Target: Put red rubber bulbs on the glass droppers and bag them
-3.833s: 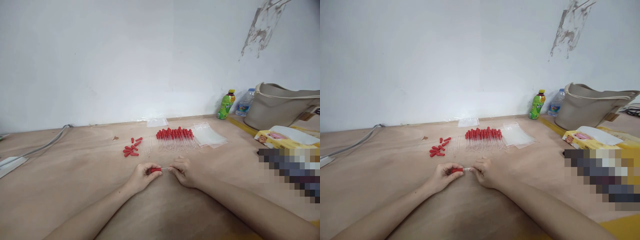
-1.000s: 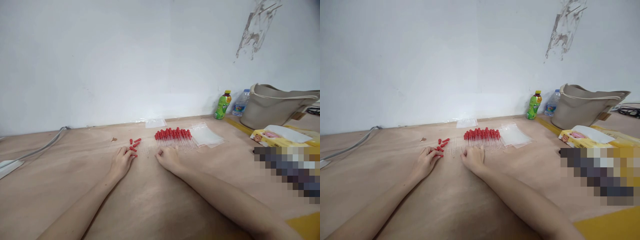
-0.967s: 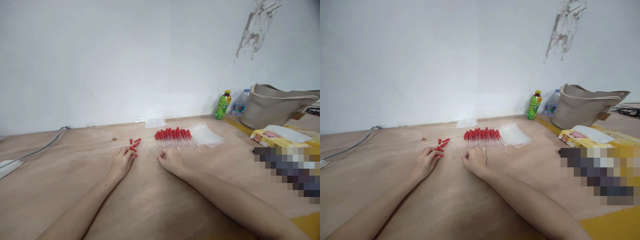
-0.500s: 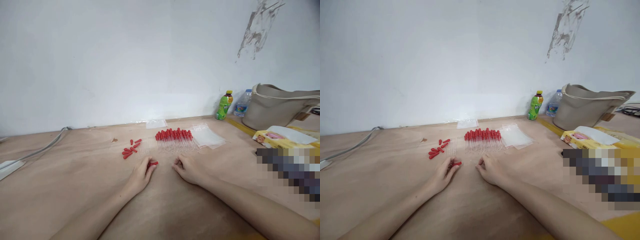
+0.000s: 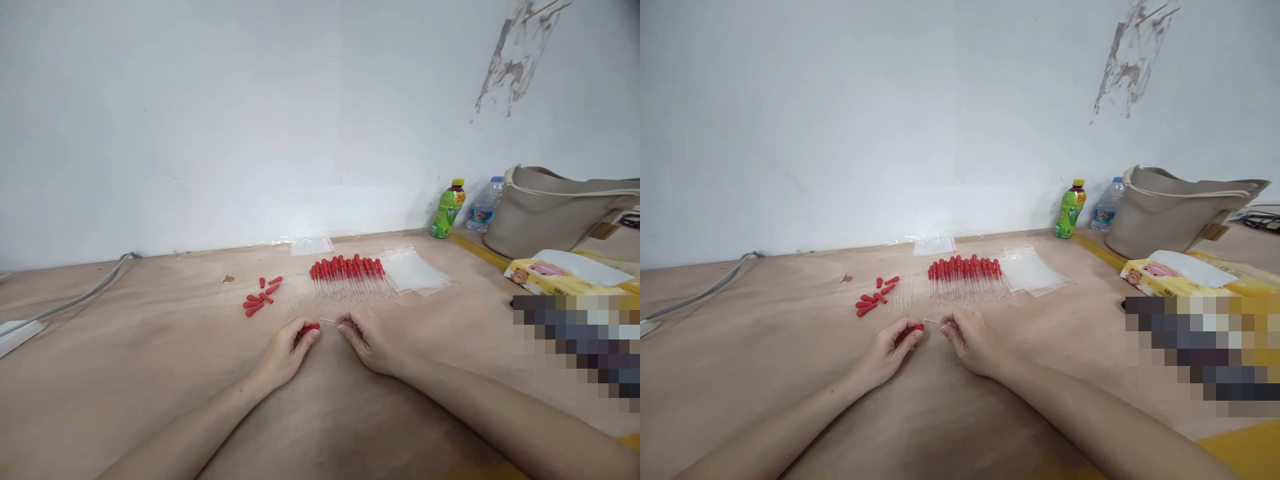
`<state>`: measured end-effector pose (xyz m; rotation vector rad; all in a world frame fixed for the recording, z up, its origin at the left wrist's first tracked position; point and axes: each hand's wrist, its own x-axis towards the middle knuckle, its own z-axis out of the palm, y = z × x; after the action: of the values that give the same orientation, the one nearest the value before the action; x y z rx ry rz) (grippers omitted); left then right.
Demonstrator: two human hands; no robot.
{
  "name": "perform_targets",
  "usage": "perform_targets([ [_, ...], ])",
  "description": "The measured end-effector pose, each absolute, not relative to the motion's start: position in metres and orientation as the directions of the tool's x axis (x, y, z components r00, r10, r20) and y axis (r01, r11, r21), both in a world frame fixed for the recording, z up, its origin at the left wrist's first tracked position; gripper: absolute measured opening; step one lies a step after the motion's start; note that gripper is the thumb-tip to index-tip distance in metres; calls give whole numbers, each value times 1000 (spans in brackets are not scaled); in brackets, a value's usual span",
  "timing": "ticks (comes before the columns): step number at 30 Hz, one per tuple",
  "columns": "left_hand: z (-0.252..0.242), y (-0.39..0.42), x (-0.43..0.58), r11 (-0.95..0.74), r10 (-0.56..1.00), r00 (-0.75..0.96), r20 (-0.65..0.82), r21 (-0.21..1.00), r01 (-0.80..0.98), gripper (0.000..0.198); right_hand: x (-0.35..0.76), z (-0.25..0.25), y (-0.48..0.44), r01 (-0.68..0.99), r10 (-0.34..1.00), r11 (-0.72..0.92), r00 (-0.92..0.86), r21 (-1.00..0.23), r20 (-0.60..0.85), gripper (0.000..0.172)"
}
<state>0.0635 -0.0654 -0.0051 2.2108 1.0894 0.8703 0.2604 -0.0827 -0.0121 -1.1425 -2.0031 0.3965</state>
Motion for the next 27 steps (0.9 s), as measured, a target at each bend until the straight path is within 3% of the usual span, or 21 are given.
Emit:
perform_targets([
  [10,-12,-63,62,-458,852,459,252,782,422,23,261,-17,-84,608,787,595,-307,-527,535,14],
  [22,-22,-61,57,-456,855,453,255,785,419,24,265,-15,-79,586,726,675,-422,-448,542,10],
  [27,-13,-67,56,-537,807,526,268,704,465,23,273,-12,-75,580,707,704,-515,-410,485,14],
])
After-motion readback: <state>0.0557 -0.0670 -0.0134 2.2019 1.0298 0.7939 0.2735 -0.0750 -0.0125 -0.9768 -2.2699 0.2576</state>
